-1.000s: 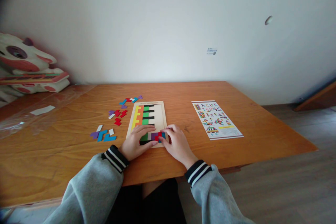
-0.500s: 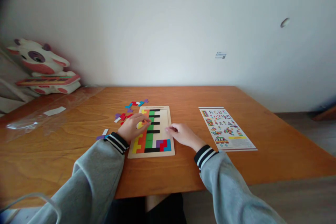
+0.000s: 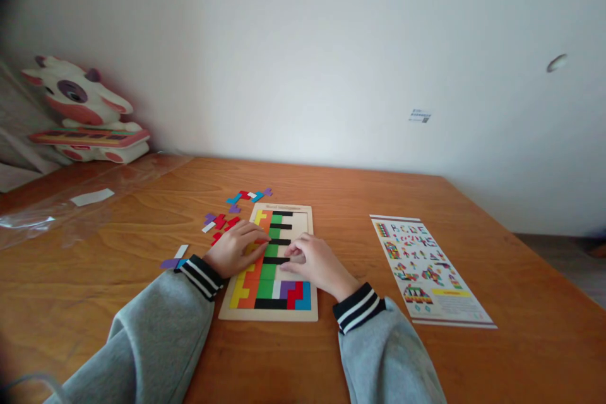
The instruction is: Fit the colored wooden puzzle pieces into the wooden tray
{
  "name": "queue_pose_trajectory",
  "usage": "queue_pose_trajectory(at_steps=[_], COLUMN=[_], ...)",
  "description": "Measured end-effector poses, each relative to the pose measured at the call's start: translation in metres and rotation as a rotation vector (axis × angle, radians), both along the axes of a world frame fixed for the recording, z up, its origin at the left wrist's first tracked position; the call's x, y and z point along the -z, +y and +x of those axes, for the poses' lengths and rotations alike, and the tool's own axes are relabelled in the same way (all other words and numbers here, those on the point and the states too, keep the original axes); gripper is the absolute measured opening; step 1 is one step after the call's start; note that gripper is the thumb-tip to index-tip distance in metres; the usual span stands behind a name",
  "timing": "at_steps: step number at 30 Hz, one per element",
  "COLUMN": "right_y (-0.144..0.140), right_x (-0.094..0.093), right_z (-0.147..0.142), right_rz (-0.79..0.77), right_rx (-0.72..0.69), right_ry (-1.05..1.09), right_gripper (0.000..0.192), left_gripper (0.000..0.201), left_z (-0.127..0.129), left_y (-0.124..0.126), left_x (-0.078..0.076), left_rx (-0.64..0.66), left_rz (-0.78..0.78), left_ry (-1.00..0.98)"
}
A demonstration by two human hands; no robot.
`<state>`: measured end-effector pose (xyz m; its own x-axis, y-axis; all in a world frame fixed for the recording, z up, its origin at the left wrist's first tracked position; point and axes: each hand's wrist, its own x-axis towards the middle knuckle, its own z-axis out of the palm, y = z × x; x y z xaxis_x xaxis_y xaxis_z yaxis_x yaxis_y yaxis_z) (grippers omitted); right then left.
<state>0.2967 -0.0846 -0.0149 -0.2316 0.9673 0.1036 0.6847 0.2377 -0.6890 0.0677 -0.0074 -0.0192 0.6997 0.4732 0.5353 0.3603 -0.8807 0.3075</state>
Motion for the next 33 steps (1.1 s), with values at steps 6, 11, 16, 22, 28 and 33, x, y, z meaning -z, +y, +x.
queue_pose_trajectory(at_steps=[6, 11, 16, 22, 28, 33], right_y=[-0.001, -0.003, -0.006, -0.009, -0.015, -0.016], right_x=[0.004, 0.004, -0.004, -0.014, -0.014, -0.009], right_z=[-0.003, -0.006, 0.005, 0.021, 0.012, 0.008], right_rz=[-0.017, -0.124, -0.116, -0.162, -0.229, -0.18], right_rx=[0.045, 0.067, 0.051, 0.003, -0.02, -0.036], right_ry=[0.029, 0.125, 0.228, 0.246, 0.179, 0.143], right_gripper=[0.014, 0.015, 0.015, 0.029, 0.031, 0.029], left_gripper=[0.019, 0.031, 0.051, 0.059, 0.046, 0.043], left_z=[-0.002, -0.004, -0.005, -0.004, -0.003, -0.004], left_y=[0.002, -0.004, -0.008, -0.006, -0.005, -0.005], left_x=[0.002, -0.002, -0.004, 0.0, 0.0, 0.002], left_rx=[0.049, 0.072, 0.049, 0.023, -0.015, -0.004], left_rz=[-0.014, -0.034, -0.088, -0.166, -0.171, -0.158], left_ry=[0.016, 0.051, 0.096, 0.137, 0.147, 0.124])
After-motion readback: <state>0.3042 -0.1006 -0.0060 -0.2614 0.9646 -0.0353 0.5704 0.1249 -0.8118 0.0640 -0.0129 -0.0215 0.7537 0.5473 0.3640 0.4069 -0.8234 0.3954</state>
